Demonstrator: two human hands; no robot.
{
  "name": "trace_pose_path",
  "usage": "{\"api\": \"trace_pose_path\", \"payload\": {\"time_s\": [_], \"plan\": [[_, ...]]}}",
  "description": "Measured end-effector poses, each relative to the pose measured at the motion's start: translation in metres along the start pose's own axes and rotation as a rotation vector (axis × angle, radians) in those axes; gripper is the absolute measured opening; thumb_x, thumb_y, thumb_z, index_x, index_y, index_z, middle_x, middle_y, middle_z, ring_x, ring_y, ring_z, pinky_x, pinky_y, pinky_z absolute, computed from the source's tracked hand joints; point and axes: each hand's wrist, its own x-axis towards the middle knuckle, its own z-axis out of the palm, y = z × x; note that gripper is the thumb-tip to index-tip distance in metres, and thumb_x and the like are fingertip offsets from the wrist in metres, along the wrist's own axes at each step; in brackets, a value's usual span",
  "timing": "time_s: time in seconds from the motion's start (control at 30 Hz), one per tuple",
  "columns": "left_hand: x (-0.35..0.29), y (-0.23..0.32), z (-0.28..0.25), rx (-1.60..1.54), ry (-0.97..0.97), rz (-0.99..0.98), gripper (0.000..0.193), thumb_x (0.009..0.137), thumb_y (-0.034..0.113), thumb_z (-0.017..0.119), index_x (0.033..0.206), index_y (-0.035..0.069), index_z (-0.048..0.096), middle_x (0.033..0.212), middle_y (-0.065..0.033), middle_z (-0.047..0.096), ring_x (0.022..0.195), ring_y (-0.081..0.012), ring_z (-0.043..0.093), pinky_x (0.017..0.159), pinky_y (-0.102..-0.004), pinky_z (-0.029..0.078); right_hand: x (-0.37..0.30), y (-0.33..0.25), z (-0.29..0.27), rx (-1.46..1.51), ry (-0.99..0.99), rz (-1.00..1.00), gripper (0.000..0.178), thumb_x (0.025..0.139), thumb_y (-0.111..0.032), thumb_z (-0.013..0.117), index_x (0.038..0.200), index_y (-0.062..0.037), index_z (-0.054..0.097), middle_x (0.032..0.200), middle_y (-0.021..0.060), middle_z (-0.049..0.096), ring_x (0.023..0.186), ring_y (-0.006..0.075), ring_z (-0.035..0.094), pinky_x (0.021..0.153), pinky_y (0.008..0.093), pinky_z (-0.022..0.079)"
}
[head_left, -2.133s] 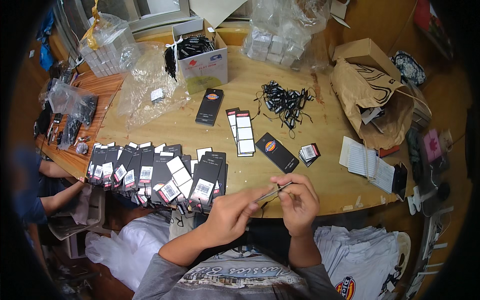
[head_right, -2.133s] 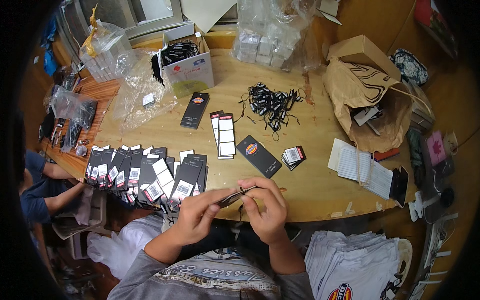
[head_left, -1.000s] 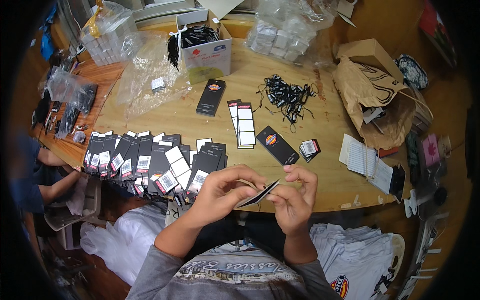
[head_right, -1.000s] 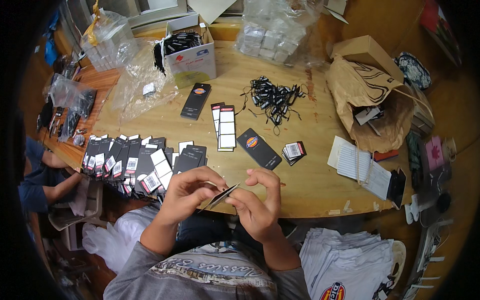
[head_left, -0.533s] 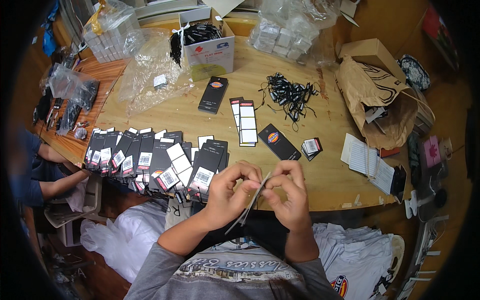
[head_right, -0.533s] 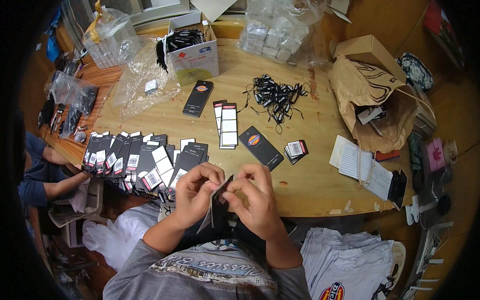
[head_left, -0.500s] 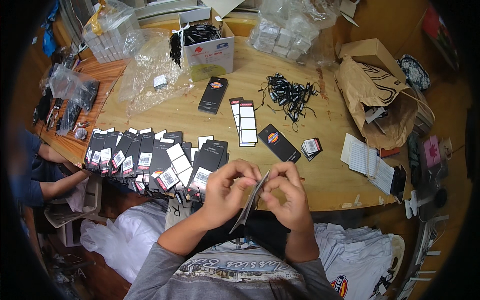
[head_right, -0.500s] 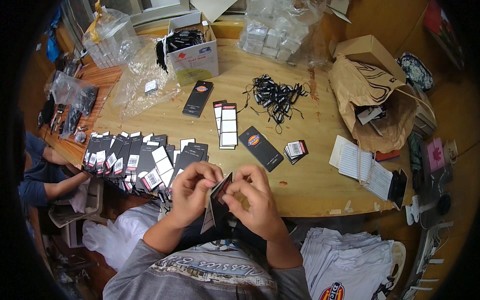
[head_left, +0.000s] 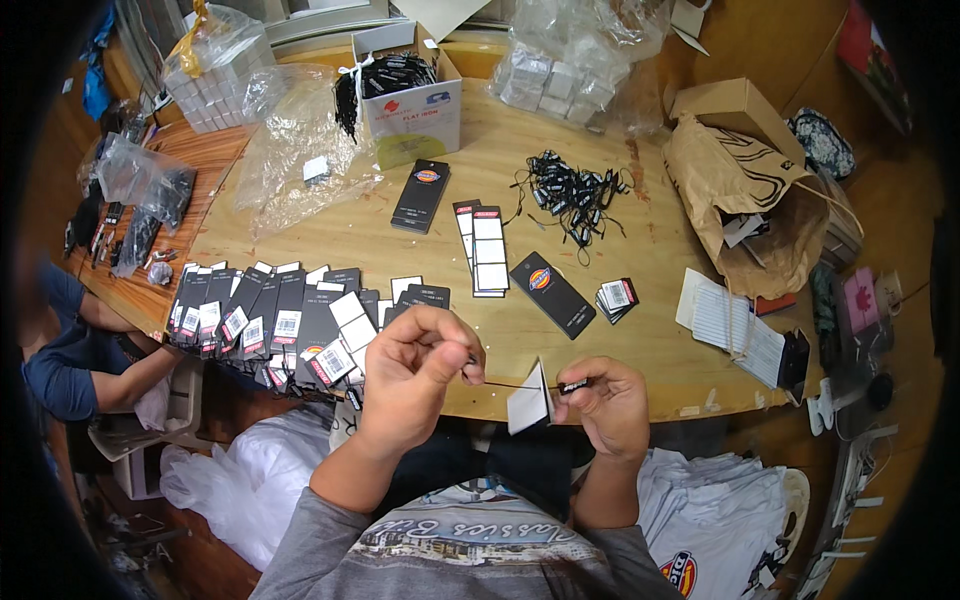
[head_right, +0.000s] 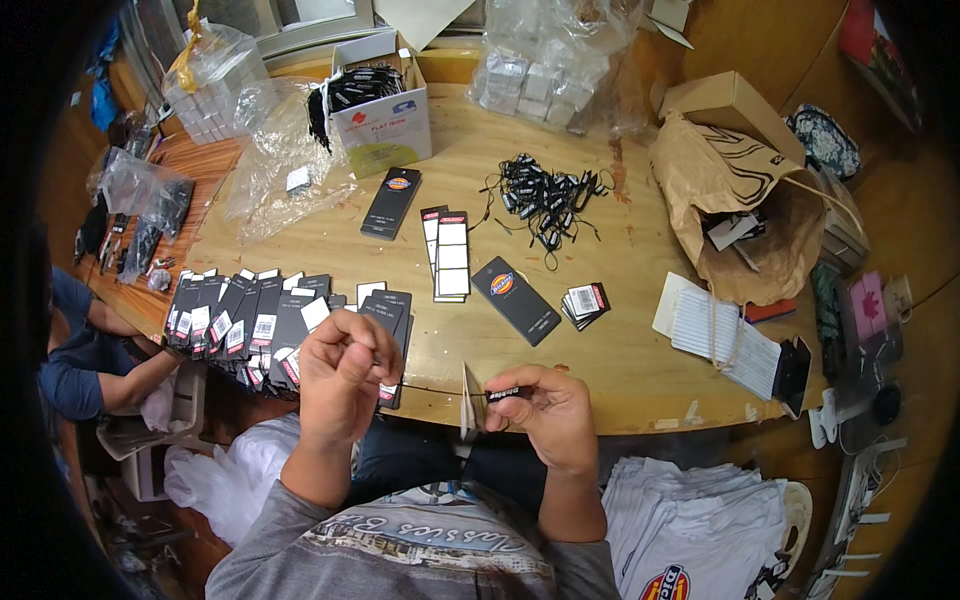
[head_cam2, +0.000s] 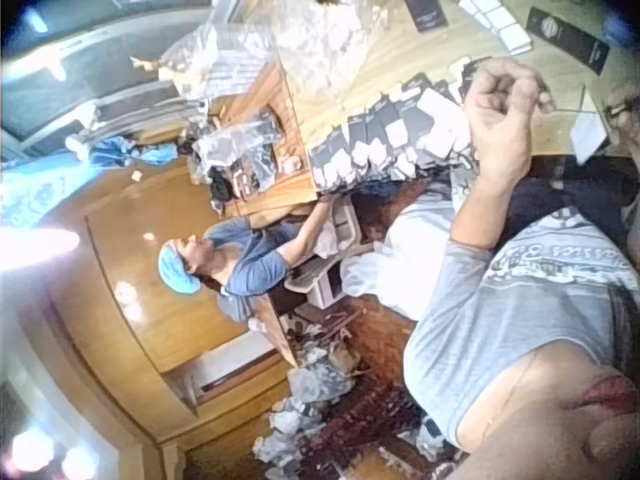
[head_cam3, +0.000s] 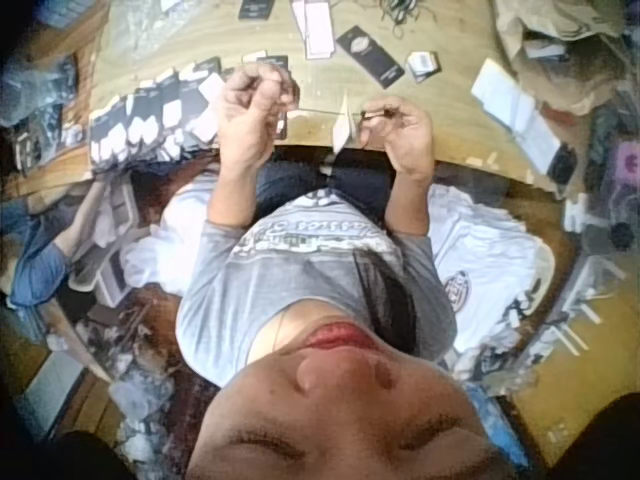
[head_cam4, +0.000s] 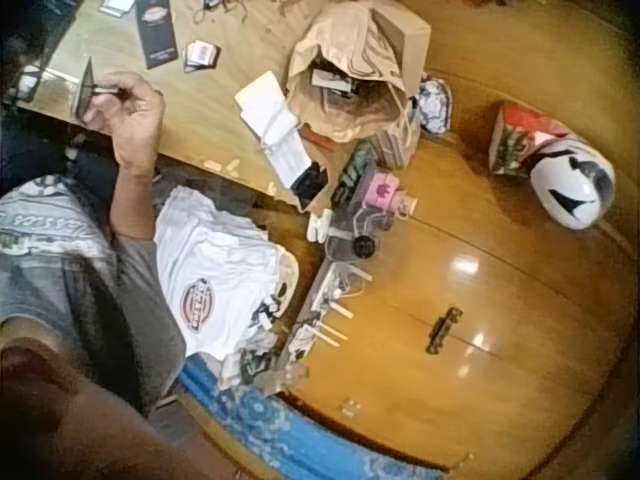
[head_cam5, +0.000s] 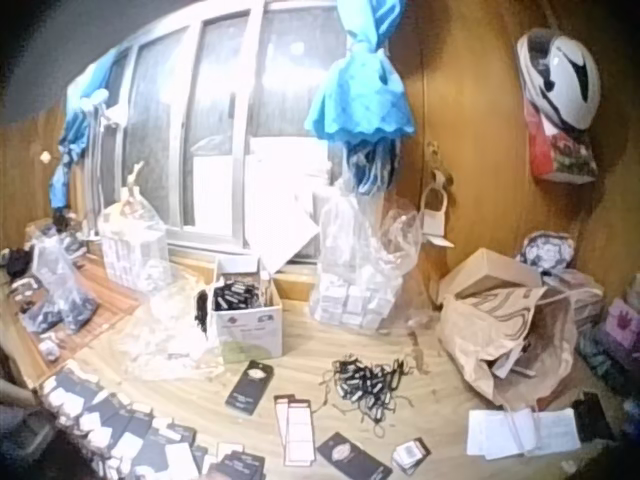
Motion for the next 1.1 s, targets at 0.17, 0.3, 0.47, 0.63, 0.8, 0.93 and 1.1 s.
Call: {"api": "trace_pose_path", "payload": {"time_s": [0.17,0.3,0.47,0.63,0.8,0.93,1.1], "plan": [[-0.004,-0.004,0.014,-0.007,-0.006,-0.053,0.006,0.081,0.004,0.049,0.083,0.0,0.045,0.078,-0.0118,0.056,0.074,-0.0163,0.056,0.063,-0.0248,0.045,0.0,-0.004,0.004,-0.127,0.013,-0.081,0.015,0.075,-0.001,0.057,0.086,0.0071,0.056,0.076,0.0109,0.056,0.062,0.0158,0.057,0.058,0.0238,0.047],[-0.007,-0.006,0.013,-0.089,-0.058,-0.141,0.008,0.081,0.002,0.049,0.087,-0.002,0.048,0.079,-0.0112,0.056,0.073,-0.0144,0.056,0.064,-0.0239,0.045,0.0,-0.004,0.007,-0.223,0.028,-0.155,0.013,0.075,-0.001,0.057,0.085,0.0066,0.056,0.077,0.0111,0.057,0.064,0.016,0.057,0.06,0.0241,0.047],[-0.007,-0.011,0.015,0.197,-0.055,-0.178,0.014,0.081,0.0,0.048,0.092,-0.004,0.055,0.08,-0.0082,0.054,0.07,-0.0106,0.054,0.062,-0.0212,0.044,-0.004,-0.004,0.015,-0.202,0.118,-0.175,0.01,0.075,0.002,0.056,0.084,0.0063,0.055,0.074,0.0102,0.057,0.064,0.0139,0.057,0.06,0.0223,0.047],[-0.004,-0.017,0.02,0.37,-0.126,-0.094,0.015,0.078,-0.004,0.051,0.09,-0.003,0.058,0.08,-0.007,0.054,0.069,-0.0095,0.054,0.061,-0.0191,0.044,-0.004,-0.006,0.023,-0.263,0.141,-0.208,0.01,0.076,0.003,0.055,0.085,0.0056,0.055,0.074,0.0092,0.058,0.063,0.0118,0.056,0.059,0.0213,0.047],[-0.003,-0.015,0.03,0.338,-0.066,-0.186,0.017,0.074,-0.007,0.054,0.091,-0.006,0.053,0.077,-0.0085,0.054,0.066,-0.011,0.055,0.059,-0.0203,0.045,-0.003,-0.009,0.025,-0.313,0.164,-0.253,0.009,0.076,0.001,0.055,0.085,0.0057,0.055,0.072,0.0087,0.057,0.062,0.0109,0.056,0.057,0.0208,0.046],[0.0,-0.018,0.03,0.259,-0.08,-0.216,0.021,0.073,-0.006,0.056,0.092,-0.004,0.047,0.074,-0.0076,0.055,0.064,-0.0098,0.055,0.058,-0.0187,0.044,-0.003,-0.011,0.026,-0.331,0.207,-0.268,0.009,0.077,0.001,0.055,0.085,0.0054,0.055,0.071,0.0081,0.057,0.061,0.0104,0.055,0.056,0.0204,0.046],[0.001,-0.018,0.029,0.295,-0.096,-0.184,0.023,0.073,-0.005,0.057,0.091,-0.002,0.043,0.072,-0.0078,0.055,0.065,-0.01,0.055,0.058,-0.0189,0.045,-0.003,-0.013,0.025,-0.361,0.212,-0.245,0.009,0.077,0.001,0.055,0.084,0.0049,0.055,0.069,0.0081,0.057,0.058,0.01,0.055,0.054,0.0196,0.045]]}}
